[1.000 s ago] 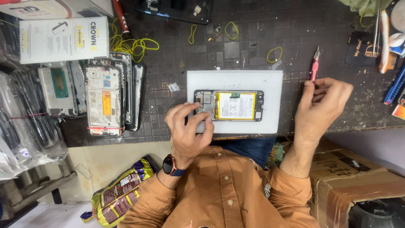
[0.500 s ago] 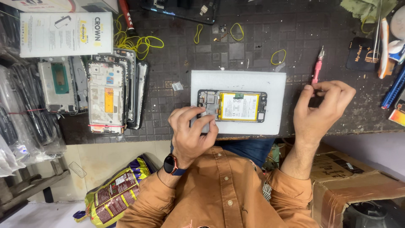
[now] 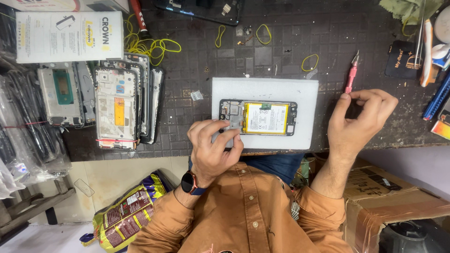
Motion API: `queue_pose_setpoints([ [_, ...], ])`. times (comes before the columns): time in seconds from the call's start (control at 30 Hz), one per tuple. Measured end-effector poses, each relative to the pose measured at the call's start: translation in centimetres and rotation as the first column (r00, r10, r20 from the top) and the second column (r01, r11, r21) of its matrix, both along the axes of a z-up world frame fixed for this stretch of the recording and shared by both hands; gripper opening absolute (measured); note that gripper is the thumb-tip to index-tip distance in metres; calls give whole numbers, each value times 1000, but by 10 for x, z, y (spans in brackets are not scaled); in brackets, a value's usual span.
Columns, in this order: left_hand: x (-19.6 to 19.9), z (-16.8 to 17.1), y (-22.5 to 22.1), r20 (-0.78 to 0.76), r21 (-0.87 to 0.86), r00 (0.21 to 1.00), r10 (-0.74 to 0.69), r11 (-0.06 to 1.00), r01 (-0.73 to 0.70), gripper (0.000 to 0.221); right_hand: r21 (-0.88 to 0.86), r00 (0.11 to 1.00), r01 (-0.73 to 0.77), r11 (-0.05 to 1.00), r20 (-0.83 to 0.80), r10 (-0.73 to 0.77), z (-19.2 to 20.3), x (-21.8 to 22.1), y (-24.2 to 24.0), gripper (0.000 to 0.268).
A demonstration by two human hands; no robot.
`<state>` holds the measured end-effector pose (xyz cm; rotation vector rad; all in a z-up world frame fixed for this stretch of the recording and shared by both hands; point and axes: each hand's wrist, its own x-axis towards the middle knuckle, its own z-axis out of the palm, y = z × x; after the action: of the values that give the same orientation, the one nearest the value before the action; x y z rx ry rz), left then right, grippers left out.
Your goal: The person removes a battery from a disassembled smartphone, uses a screwdriver to loosen screws, and then reconnects a ribbon cable. The person places the battery back into the phone and secures it with screws.
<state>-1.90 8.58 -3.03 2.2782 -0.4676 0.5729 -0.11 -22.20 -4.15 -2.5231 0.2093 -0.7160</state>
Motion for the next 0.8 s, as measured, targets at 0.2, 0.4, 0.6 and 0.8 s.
queue_pose_setpoints([
  [0.2, -1, -1, -1, 2, 2, 1000, 5, 1000, -5, 20, 8, 1000, 3, 1000, -14, -3, -1, 0, -1, 11],
  [0.4, -1, -4, 0, 7, 2, 1000, -6, 1000, 6, 19, 12, 1000, 4, 1000, -23, -4, 1, -1, 1, 11],
  [0.6, -2, -6, 0, 50, -26, 999, -2, 1000, 4, 19, 22, 1000, -2, 1000, -29, 3, 4, 0, 3, 11],
  [0.8, -2, -4, -1, 52, -81, 997, 59, 995, -55, 16, 28, 999, -9, 1000, -34, 10, 3, -2, 2, 11],
])
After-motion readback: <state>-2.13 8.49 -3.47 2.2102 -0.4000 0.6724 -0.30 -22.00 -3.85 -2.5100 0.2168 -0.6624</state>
